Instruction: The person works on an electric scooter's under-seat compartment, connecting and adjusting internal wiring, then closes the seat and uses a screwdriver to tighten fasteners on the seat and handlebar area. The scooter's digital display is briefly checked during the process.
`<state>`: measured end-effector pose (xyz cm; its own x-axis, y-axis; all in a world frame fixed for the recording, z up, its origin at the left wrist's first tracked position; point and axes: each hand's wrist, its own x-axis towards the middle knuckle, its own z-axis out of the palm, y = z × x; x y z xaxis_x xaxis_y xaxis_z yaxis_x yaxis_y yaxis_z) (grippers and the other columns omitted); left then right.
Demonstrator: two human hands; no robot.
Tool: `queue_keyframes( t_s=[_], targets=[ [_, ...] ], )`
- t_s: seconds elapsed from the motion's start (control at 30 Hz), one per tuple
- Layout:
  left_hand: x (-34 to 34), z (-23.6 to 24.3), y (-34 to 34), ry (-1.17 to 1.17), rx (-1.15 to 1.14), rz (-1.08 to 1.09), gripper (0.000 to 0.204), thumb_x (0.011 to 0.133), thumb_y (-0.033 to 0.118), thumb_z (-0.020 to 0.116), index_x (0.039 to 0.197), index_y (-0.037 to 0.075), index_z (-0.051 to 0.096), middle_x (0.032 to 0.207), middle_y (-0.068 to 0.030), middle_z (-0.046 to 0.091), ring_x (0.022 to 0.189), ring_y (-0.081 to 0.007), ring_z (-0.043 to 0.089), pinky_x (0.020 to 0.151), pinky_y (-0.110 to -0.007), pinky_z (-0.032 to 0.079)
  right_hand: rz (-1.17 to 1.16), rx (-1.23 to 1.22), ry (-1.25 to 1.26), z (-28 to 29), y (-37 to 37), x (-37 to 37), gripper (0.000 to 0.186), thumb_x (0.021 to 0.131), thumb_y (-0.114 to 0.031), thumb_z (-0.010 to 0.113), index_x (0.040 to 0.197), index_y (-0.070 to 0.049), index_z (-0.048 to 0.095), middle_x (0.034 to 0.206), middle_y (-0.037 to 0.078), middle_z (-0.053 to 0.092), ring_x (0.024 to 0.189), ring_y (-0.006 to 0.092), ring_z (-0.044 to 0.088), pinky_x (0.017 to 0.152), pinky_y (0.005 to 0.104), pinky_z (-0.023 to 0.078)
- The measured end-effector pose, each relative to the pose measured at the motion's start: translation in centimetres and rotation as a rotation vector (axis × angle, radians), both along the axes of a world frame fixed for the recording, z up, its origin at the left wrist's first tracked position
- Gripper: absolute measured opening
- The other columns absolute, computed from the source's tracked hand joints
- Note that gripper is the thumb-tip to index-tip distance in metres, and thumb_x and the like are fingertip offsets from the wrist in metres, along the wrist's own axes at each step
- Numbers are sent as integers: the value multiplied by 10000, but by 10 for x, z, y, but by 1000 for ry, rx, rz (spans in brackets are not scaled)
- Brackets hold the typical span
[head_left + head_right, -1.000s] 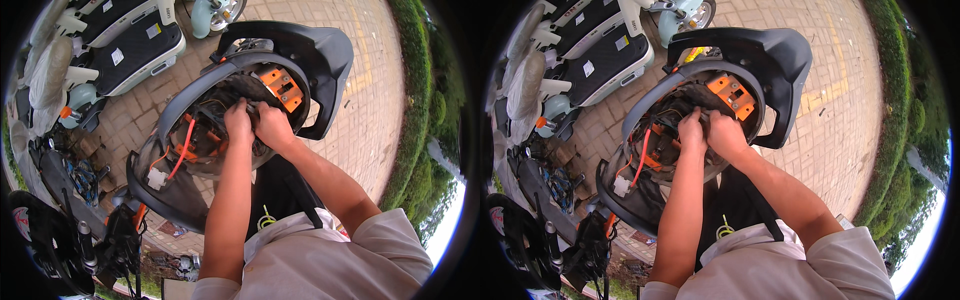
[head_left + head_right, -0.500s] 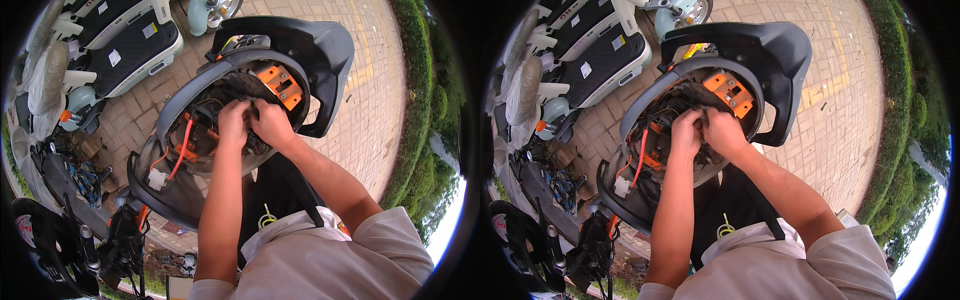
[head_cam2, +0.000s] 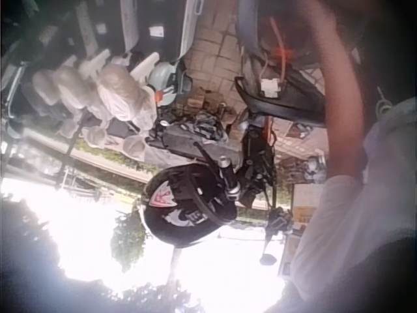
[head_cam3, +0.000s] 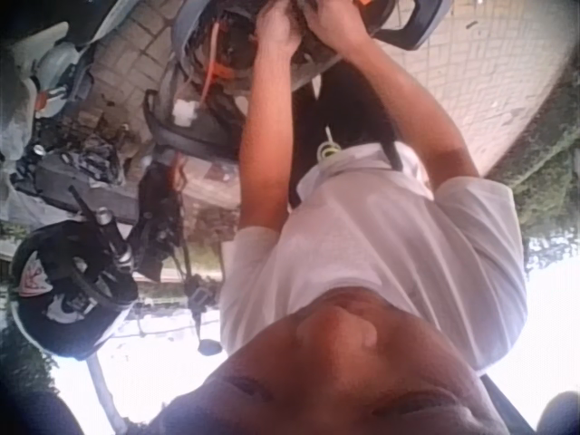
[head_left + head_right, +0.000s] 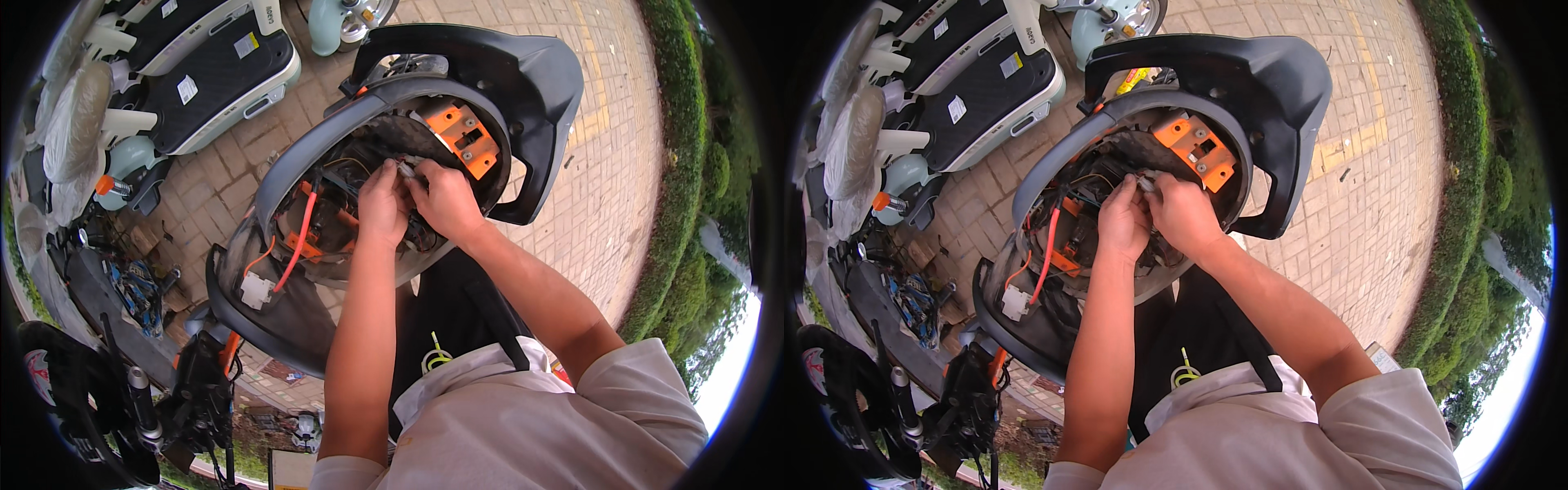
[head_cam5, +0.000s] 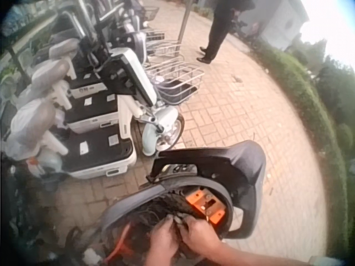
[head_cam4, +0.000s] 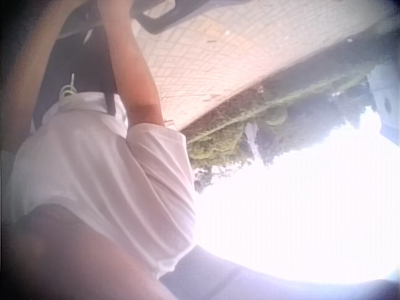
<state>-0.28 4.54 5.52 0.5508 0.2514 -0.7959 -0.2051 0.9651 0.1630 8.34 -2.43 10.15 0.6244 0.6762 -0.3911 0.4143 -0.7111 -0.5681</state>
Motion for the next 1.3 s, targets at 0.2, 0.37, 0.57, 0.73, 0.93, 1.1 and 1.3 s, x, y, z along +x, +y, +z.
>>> queue_keyframes(
  t_s=[0.2,0.37,0.57,0.73,0.93,1.1,1.3],
  targets=[
    [-4,-7,-6,7,88,-42,232,1020,264,543,1102,63,625,939,6,626,788,-106,590,643,-281,510,14,-3,-6,-1,1,-1,151,833,-95,675,893,38,636,749,255,646,734,435,648,655,463,528],
    [-6,-9,-7,21,132,-70,218,1018,257,547,1085,65,628,906,16,611,772,-84,576,616,-268,504,45,-44,-15,0,2,-2,150,839,-108,665,874,32,624,756,262,648,740,441,645,663,480,530],
    [-1,-6,-12,48,166,-31,101,961,140,556,936,65,619,814,23,570,714,-70,518,577,-246,416,93,-108,-59,-2,1,-1,153,840,-125,641,865,21,601,749,258,650,737,446,643,673,496,535],
    [10,-3,-17,114,219,5,117,895,50,508,824,51,601,765,17,547,682,-80,479,610,-252,391,108,-56,-121,-7,-1,-3,151,826,-112,636,877,21,584,789,251,663,745,443,648,675,498,535],
    [13,0,-25,171,280,23,119,893,59,500,844,47,607,806,-6,594,710,-105,539,649,-261,440,135,-61,-116,-9,-2,-4,140,824,-101,634,870,20,579,795,250,666,750,445,649,680,497,538],
    [8,-6,-17,-1,-81,143,180,988,150,492,966,33,627,900,-18,626,804,-127,584,709,-277,485,106,-124,-84,-7,0,-3,147,837,-114,632,868,21,585,768,259,657,746,448,649,685,496,539],
    [2,-6,-24,64,60,36,265,1048,250,466,1093,36,615,998,-20,628,900,-134,582,787,-291,489,80,-127,-62,-9,3,-7,172,846,-138,642,875,25,595,768,264,654,749,444,650,688,495,537]
  ],
)
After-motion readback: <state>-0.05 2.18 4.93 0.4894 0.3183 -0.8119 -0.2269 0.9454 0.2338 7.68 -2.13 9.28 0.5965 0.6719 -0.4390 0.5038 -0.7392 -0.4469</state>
